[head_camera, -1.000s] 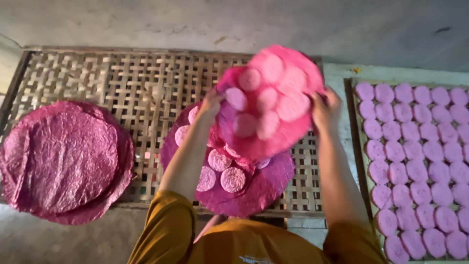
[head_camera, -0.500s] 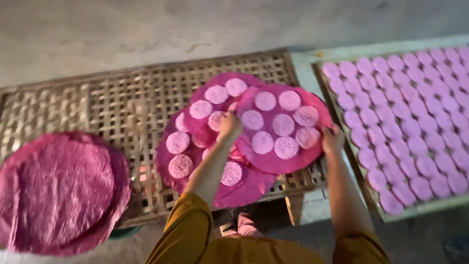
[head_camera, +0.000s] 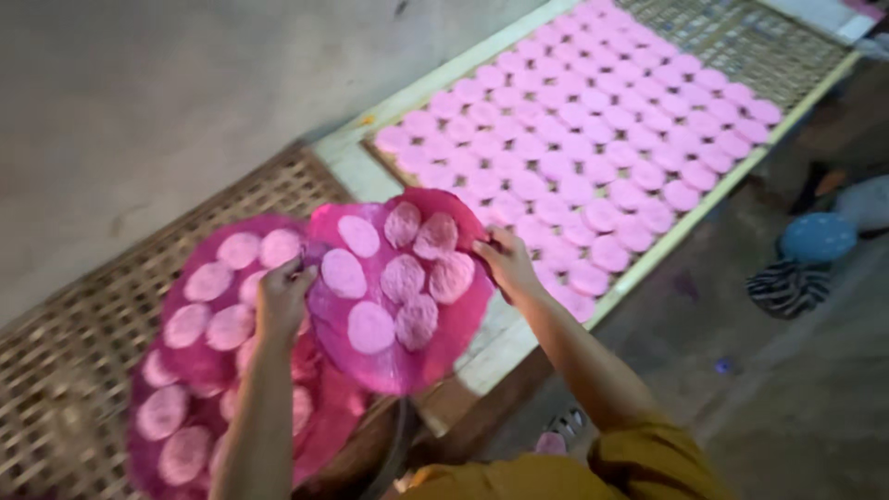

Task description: The person places small pink discs onto a wooden lattice rack by hand.

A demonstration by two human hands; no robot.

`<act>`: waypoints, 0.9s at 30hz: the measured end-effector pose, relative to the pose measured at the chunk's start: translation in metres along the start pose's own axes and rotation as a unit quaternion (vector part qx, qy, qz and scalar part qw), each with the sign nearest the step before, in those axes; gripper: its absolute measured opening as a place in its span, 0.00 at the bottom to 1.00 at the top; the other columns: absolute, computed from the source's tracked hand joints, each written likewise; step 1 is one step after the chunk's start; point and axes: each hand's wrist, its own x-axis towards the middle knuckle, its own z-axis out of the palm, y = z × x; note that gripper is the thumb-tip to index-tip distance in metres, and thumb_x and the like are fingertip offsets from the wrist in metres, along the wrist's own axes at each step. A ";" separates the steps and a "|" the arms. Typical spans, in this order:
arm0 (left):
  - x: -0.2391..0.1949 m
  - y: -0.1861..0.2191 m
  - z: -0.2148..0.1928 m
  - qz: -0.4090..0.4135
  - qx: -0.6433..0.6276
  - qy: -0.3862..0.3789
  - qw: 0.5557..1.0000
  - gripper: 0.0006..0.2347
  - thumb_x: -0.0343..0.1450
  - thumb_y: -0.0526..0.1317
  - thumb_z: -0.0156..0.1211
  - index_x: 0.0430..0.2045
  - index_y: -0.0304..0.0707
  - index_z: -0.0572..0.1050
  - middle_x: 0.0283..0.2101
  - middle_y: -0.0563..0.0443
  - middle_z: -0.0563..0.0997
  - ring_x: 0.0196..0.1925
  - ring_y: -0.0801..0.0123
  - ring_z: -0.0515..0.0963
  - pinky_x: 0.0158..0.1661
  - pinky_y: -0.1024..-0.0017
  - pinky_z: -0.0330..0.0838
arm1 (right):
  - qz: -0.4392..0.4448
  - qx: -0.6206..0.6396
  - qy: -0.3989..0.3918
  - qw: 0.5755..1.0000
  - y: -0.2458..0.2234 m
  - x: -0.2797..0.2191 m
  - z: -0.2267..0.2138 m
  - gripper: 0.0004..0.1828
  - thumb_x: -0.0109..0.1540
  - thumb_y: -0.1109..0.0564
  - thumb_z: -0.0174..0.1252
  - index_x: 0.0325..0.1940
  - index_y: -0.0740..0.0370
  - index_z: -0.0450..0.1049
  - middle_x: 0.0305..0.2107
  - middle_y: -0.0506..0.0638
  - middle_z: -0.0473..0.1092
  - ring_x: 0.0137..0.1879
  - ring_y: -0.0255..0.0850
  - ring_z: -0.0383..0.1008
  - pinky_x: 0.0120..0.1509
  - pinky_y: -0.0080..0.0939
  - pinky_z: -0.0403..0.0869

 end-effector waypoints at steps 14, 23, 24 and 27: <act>-0.027 0.149 0.470 -0.015 -0.186 -0.181 0.966 0.13 0.72 0.32 0.60 0.49 0.24 0.79 0.41 0.49 0.84 0.39 0.73 0.80 0.42 0.74 0.76 | 0.014 0.095 0.058 0.994 -0.132 -0.014 -0.492 0.03 0.66 0.63 0.58 0.44 0.63 0.74 0.34 0.45 0.74 0.37 0.31 0.73 0.42 0.31 0.73; 0.101 0.189 0.713 0.001 -0.189 -0.211 0.959 0.12 0.70 0.32 0.61 0.47 0.26 0.80 0.40 0.51 0.85 0.40 0.74 0.80 0.43 0.75 0.76 | -0.045 0.063 0.081 0.994 -0.109 0.158 -0.705 0.00 0.66 0.63 0.59 0.41 0.62 0.74 0.32 0.43 0.72 0.36 0.28 0.71 0.42 0.29 0.71; 0.121 0.187 0.739 0.006 -0.190 -0.211 0.959 0.12 0.71 0.32 0.61 0.47 0.26 0.80 0.40 0.50 0.85 0.40 0.74 0.81 0.43 0.75 0.77 | -0.047 0.050 0.085 0.994 -0.106 0.184 -0.728 0.01 0.65 0.63 0.59 0.41 0.62 0.74 0.32 0.42 0.72 0.37 0.28 0.71 0.42 0.28 0.71; 0.177 0.195 0.825 0.052 -0.050 -0.164 0.984 0.12 0.71 0.33 0.63 0.47 0.27 0.80 0.38 0.48 0.85 0.39 0.72 0.80 0.42 0.73 0.76 | -0.098 -0.061 0.094 0.989 -0.116 0.278 -0.800 0.01 0.66 0.63 0.59 0.40 0.64 0.75 0.31 0.42 0.72 0.37 0.28 0.69 0.43 0.29 0.70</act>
